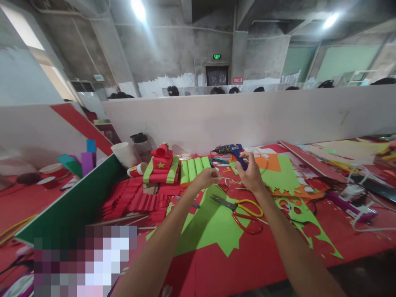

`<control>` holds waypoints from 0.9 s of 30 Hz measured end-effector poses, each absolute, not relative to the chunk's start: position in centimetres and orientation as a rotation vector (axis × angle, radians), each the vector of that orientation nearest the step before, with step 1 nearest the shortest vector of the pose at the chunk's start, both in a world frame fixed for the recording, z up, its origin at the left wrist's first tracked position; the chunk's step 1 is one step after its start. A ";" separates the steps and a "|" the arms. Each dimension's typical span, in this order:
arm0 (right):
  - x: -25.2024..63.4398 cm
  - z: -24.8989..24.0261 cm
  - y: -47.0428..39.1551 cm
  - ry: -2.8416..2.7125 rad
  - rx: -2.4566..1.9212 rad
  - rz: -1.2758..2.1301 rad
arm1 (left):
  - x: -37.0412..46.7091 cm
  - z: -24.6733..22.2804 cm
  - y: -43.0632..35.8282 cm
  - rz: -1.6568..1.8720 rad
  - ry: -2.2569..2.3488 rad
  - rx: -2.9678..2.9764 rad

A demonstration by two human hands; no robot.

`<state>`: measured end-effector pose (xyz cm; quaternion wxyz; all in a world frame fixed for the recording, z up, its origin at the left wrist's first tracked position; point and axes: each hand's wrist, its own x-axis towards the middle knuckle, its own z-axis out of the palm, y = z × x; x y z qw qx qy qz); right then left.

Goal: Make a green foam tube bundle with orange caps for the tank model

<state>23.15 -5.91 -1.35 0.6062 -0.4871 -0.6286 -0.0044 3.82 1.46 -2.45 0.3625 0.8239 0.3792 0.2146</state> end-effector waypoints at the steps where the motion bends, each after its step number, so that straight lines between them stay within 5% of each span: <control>1: 23.1 -1.3 -5.9 -1.457 -1.138 0.015 | 2.9 -2.0 1.2 0.601 0.962 2.090; 14: 21.3 -0.9 -7.1 -1.581 -0.987 0.459 | -5.8 0.6 0.1 0.856 1.185 2.091; 27: 22.5 -2.3 -5.9 -1.719 -1.004 0.456 | -5.7 2.6 -1.7 1.232 1.035 2.017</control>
